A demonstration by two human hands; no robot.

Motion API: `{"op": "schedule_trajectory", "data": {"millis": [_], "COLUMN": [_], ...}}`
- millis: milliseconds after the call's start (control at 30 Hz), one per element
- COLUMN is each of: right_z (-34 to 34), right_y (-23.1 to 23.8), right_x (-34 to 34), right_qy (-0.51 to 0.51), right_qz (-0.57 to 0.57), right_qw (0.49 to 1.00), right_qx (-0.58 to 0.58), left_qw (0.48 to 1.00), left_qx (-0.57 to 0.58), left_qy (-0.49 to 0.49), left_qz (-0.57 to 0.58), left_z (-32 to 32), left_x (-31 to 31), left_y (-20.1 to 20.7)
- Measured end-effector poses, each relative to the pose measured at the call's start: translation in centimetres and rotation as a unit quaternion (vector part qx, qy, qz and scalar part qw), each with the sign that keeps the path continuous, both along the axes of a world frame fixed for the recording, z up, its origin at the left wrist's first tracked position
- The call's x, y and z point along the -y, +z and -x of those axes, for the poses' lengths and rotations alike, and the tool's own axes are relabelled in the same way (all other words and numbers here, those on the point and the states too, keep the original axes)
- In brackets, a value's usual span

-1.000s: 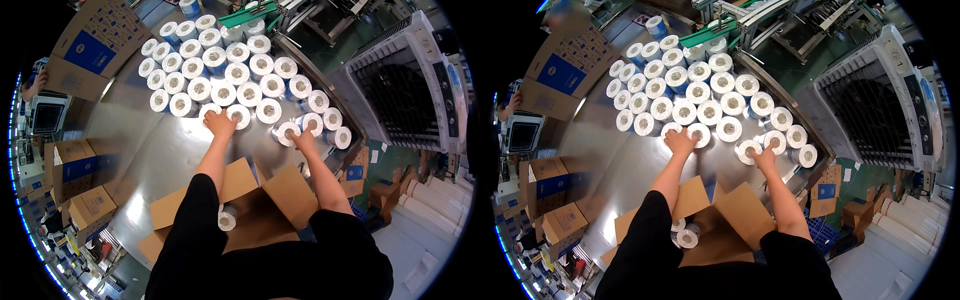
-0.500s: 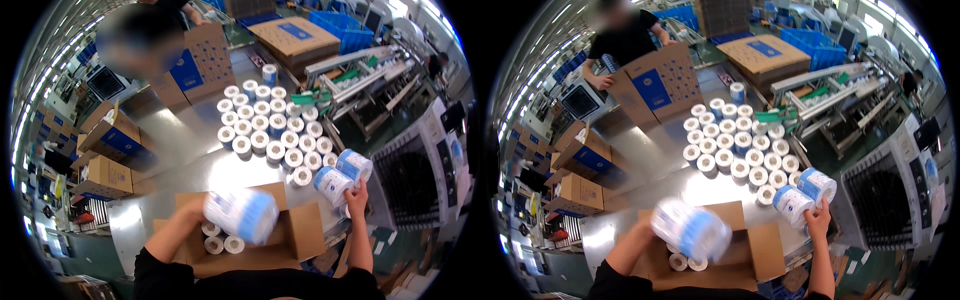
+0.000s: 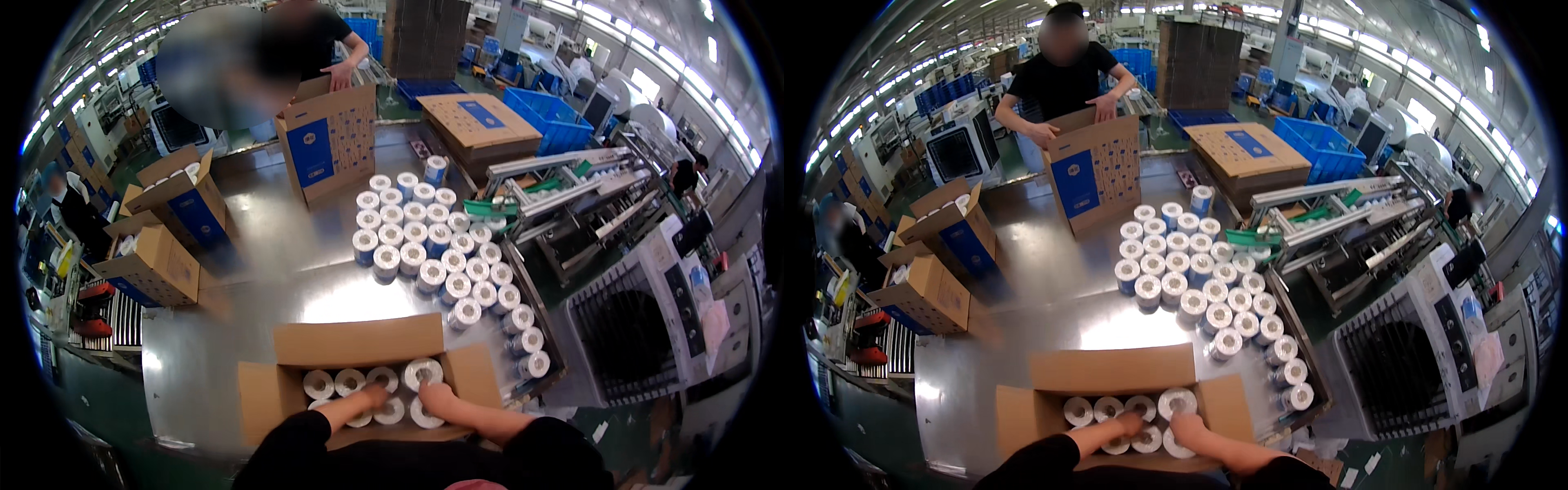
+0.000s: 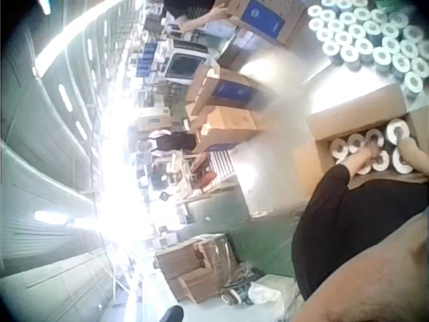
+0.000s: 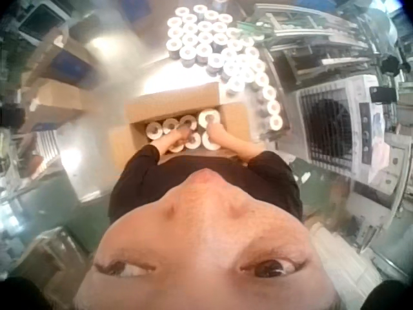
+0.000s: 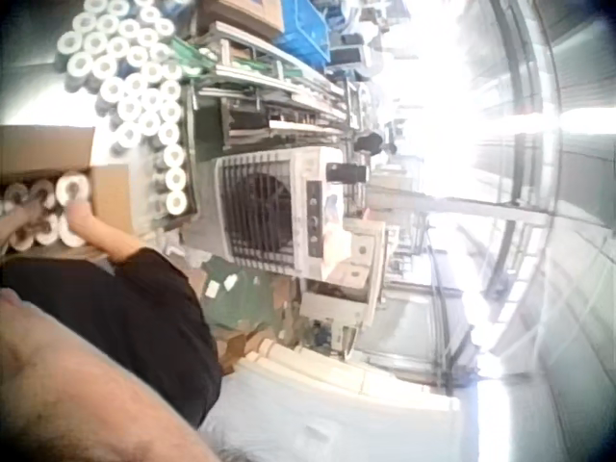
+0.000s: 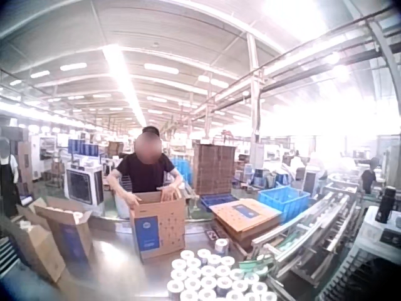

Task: The person packs cylindrical rolls into cardboard boxes on a factory floor. They repeatedly pick up rolls from a metal table, place them into a box, and then move the filled box aside to retrieve a new one. The process is continuous and repetitive, with the person handling the rolls by hand.

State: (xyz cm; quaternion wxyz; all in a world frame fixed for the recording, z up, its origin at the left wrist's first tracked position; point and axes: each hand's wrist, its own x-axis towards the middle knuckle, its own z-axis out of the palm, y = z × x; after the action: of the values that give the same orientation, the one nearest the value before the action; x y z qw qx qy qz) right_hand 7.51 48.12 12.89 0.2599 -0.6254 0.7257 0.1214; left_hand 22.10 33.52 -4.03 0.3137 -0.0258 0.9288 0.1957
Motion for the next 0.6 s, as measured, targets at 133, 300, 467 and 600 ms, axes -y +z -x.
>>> {"op": "schedule_trajectory", "data": {"millis": [133, 300, 467, 600], "right_z": [-1.1, 0.0, -1.3, -2.4], "right_y": [-6.4, -14.6, -12.3, -9.6], "right_x": [1.3, -2.3, -0.4, 1.0], "right_qy": [0.102, -0.101, -0.031, -0.015], "right_qz": [-0.075, -0.111, -0.117, -0.166], "right_qw": [0.991, 0.988, 0.991, 0.981], "right_qx": [-0.032, -0.03, -0.064, -0.098], "left_qw": [0.982, 0.68, 0.304, 0.21], "left_qx": [0.126, -0.208, -0.507, -0.48], "left_qy": [-0.018, 0.172, 0.315, 0.232], "left_qz": [-0.141, -0.682, -0.742, -0.82], "left_z": [3.3, 4.7, 1.8, -0.4], "left_x": [2.9, 6.5, 10.6, 14.1], "left_y": [14.6, 36.2, 41.9, 40.4]}}
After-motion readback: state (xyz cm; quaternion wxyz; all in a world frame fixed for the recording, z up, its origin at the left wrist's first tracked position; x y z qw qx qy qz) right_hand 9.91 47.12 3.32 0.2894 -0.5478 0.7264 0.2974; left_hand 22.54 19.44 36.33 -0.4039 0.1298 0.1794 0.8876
